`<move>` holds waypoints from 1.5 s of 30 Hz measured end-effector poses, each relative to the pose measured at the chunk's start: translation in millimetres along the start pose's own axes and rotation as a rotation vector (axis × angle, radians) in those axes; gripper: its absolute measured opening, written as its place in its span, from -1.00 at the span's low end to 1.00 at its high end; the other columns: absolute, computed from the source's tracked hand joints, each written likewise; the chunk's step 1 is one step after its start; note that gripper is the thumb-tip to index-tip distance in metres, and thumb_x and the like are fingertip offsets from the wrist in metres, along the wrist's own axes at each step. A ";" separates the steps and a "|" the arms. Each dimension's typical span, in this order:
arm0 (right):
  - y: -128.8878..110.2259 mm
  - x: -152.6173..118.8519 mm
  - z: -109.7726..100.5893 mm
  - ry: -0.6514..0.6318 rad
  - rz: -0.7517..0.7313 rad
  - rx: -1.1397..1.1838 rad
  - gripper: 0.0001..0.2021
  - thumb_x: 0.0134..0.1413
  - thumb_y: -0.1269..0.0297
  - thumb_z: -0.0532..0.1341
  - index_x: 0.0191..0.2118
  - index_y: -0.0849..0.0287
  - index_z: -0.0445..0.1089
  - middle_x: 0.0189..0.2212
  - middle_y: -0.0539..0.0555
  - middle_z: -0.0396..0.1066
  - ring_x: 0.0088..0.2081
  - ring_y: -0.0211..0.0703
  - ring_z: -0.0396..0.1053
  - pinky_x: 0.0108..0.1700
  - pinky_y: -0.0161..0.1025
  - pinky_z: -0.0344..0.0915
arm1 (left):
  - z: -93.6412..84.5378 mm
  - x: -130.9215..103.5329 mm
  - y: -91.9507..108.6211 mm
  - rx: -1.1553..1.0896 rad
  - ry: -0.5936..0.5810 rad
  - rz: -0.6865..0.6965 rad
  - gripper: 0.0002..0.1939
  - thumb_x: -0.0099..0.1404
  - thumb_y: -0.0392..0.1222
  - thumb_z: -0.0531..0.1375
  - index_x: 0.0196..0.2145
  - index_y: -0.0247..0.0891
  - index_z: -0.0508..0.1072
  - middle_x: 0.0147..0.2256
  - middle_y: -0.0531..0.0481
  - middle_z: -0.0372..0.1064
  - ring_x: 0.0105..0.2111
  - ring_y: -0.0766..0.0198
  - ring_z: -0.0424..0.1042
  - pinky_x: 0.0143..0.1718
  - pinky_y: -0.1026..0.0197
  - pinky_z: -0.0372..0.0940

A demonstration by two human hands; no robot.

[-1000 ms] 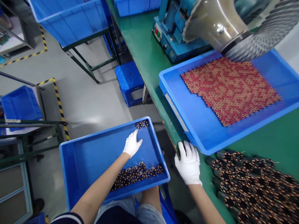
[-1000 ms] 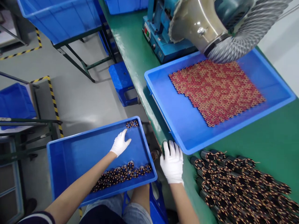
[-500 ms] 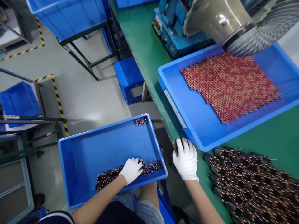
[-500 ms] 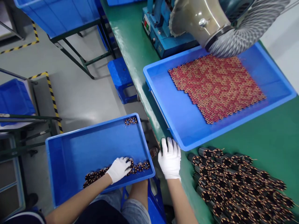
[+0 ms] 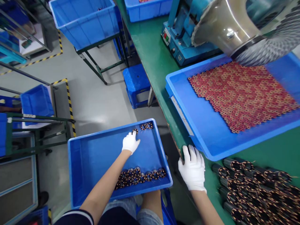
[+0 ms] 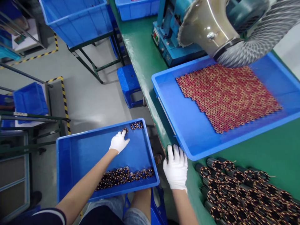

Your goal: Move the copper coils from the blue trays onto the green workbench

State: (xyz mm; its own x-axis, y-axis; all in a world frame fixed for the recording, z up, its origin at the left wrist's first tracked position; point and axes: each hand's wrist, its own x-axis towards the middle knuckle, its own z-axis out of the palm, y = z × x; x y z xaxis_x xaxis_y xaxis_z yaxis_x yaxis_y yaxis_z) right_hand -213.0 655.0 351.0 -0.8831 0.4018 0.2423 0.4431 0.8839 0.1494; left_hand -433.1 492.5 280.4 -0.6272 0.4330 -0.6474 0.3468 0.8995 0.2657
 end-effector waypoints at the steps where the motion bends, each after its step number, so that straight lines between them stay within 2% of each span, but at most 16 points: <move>1: -0.2 0.3 -0.7 0.001 -0.002 -0.004 -0.54 -0.04 0.41 0.14 0.05 0.35 0.16 -0.02 0.34 0.26 -0.04 0.16 0.24 -0.03 0.04 0.24 | -1.3 7.7 0.6 -0.054 -0.005 -0.009 -0.39 0.21 -0.06 0.01 0.20 -0.22 0.09 0.05 -0.30 0.19 -0.04 -0.06 0.34 -0.03 -0.06 0.28; 5: -1.3 0.9 -2.4 -0.004 0.005 -0.009 -0.54 -0.06 0.42 0.16 0.03 0.37 0.19 -0.02 0.34 0.27 -0.05 0.17 0.25 -0.03 0.04 0.24 | 7.9 16.5 -5.4 -0.243 -0.052 0.041 -0.35 0.22 -0.15 0.01 0.26 -0.09 -0.06 0.14 -0.07 0.14 0.11 0.24 0.25 0.13 0.23 0.23; 7: -1.4 0.5 -2.2 -0.013 0.013 0.000 -0.53 -0.07 0.42 0.17 0.03 0.38 0.20 -0.02 0.34 0.26 -0.04 0.17 0.25 -0.03 0.04 0.24 | 17.8 4.9 -15.8 -0.291 -0.057 0.055 -0.38 0.27 -0.19 -0.09 0.28 -0.15 -0.14 0.20 0.00 0.06 0.17 0.40 0.16 0.20 0.35 0.14; 9: -1.3 -0.1 -1.8 -0.022 0.017 0.015 -0.52 -0.07 0.41 0.17 0.04 0.39 0.21 -0.01 0.35 0.26 -0.03 0.17 0.24 -0.01 0.05 0.23 | 28.5 -15.1 -30.5 -0.298 -0.081 0.039 -0.44 0.31 -0.21 -0.19 0.26 -0.27 -0.07 0.22 0.00 0.03 0.18 0.48 0.13 0.23 0.41 0.08; 12: -1.1 -0.8 -1.4 -0.031 0.020 0.016 -0.52 -0.07 0.40 0.18 0.04 0.39 0.21 -0.01 0.35 0.26 -0.02 0.18 0.24 -0.01 0.06 0.23 | 43.4 -50.3 -54.7 -0.239 -0.214 0.033 -0.53 0.30 -0.15 -0.15 0.09 -0.30 0.27 0.10 -0.03 0.24 0.10 0.38 0.25 0.22 0.31 0.13; 15: -1.1 -0.9 -1.4 -0.034 0.015 0.001 -0.53 -0.07 0.37 0.18 0.03 0.39 0.21 -0.01 0.35 0.26 -0.03 0.20 0.25 -0.02 0.05 0.23 | 55.9 -77.2 -68.5 -0.143 -0.368 0.088 -0.59 0.25 -0.06 -0.05 -0.05 -0.22 0.41 -0.02 -0.04 0.36 0.00 0.22 0.36 0.13 0.16 0.24; 18: -1.0 -1.1 -1.3 -0.035 0.009 -0.004 -0.53 -0.06 0.36 0.18 0.03 0.39 0.21 -0.01 0.35 0.26 -0.03 0.20 0.26 -0.02 0.05 0.23 | 67.7 -87.2 -62.7 -0.029 -0.424 0.141 -0.58 0.22 -0.01 -0.02 -0.10 -0.24 0.44 -0.09 -0.15 0.39 -0.05 0.06 0.38 0.04 0.00 0.27; 22: -0.6 -1.7 -0.7 -0.041 0.009 0.002 -0.52 -0.05 0.36 0.18 0.04 0.39 0.20 -0.01 0.35 0.25 -0.02 0.19 0.25 -0.01 0.05 0.22 | 79.4 -82.0 -37.5 0.073 -0.434 0.191 -0.72 0.13 -0.26 0.03 -0.27 -0.37 0.47 -0.21 -0.29 0.42 -0.10 0.00 0.40 0.03 -0.05 0.23; 25: -0.5 -1.6 -0.8 -0.042 0.010 0.002 -0.52 -0.05 0.38 0.17 0.05 0.37 0.18 -0.01 0.35 0.25 -0.01 0.19 0.24 -0.01 0.05 0.22 | 72.2 -71.2 -27.6 0.054 -0.389 0.145 -0.77 0.09 -0.34 0.05 -0.35 -0.38 0.47 -0.26 -0.32 0.43 -0.13 0.02 0.42 0.00 0.00 0.24; 31: -0.9 1.9 -2.1 -0.005 -0.015 -0.002 -0.53 -0.05 0.39 0.14 0.05 0.34 0.15 -0.04 0.35 0.27 -0.04 0.18 0.26 -0.06 0.04 0.25 | 16.4 -20.4 -46.5 -0.213 -0.053 -0.228 -0.54 0.25 0.03 -0.11 -0.07 -0.27 0.36 -0.16 -0.29 0.41 -0.08 -0.04 0.40 -0.05 -0.06 0.27; 34: -1.5 3.6 -2.8 0.013 -0.035 -0.021 -0.56 -0.05 0.38 0.15 0.02 0.36 0.18 -0.06 0.36 0.28 -0.07 0.18 0.28 -0.09 0.03 0.27 | -1.4 11.1 -49.6 -0.405 0.043 -0.330 -0.53 0.24 0.05 -0.07 -0.06 -0.31 0.33 -0.07 -0.30 0.37 0.00 -0.02 0.35 0.01 -0.02 0.25; 37: -1.6 3.3 -2.9 0.011 -0.042 -0.027 -0.56 -0.06 0.37 0.16 0.00 0.39 0.20 -0.06 0.37 0.28 -0.07 0.21 0.28 -0.09 0.04 0.27 | -2.7 31.2 -42.0 -0.630 0.016 -0.289 -0.54 0.27 0.01 -0.07 -0.02 -0.34 0.29 -0.05 -0.22 0.37 -0.07 0.20 0.41 -0.03 0.17 0.31; 39: -1.2 2.2 -2.2 0.003 -0.044 -0.022 -0.54 -0.07 0.37 0.17 0.01 0.39 0.19 -0.05 0.38 0.27 -0.05 0.22 0.27 -0.08 0.05 0.27 | 2.3 33.6 -38.6 -0.768 -0.046 -0.216 -0.51 0.31 -0.01 -0.13 0.08 -0.35 0.19 -0.03 -0.17 0.37 -0.13 0.36 0.43 -0.10 0.31 0.34; 42: -0.4 0.6 -0.8 -0.008 -0.050 -0.007 -0.50 -0.06 0.36 0.18 0.05 0.38 0.16 -0.05 0.40 0.26 -0.01 0.21 0.24 -0.07 0.05 0.25 | 13.2 19.1 -47.6 -0.853 -0.105 -0.149 -0.46 0.34 -0.06 -0.16 0.21 -0.36 -0.02 0.09 -0.17 0.25 -0.06 0.43 0.40 -0.08 0.37 0.34; 43: -0.3 0.4 -0.4 -0.011 -0.051 -0.001 -0.49 -0.06 0.36 0.18 0.06 0.37 0.15 -0.05 0.41 0.26 -0.01 0.21 0.23 -0.07 0.06 0.25 | 17.4 10.2 -54.6 -0.841 -0.110 -0.141 -0.46 0.34 -0.08 -0.15 0.21 -0.35 -0.03 0.12 -0.18 0.20 -0.01 0.42 0.37 -0.03 0.36 0.33; 45: -0.5 0.4 0.0 -0.016 -0.048 0.007 -0.48 -0.06 0.36 0.17 0.08 0.36 0.14 -0.05 0.41 0.26 0.00 0.22 0.22 -0.07 0.07 0.24 | 26.8 -12.4 -71.3 -0.769 -0.125 -0.129 -0.50 0.31 -0.12 -0.09 0.16 -0.35 0.11 0.12 -0.16 0.20 0.05 0.36 0.31 0.09 0.29 0.27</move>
State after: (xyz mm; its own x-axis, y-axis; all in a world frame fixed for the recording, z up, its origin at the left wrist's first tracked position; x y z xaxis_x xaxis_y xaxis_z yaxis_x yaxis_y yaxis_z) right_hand -213.5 654.8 351.1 -0.9057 0.3623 0.2200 0.3990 0.9040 0.1537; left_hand -431.4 421.4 250.3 -0.5307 0.3539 -0.7702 -0.3312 0.7498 0.5727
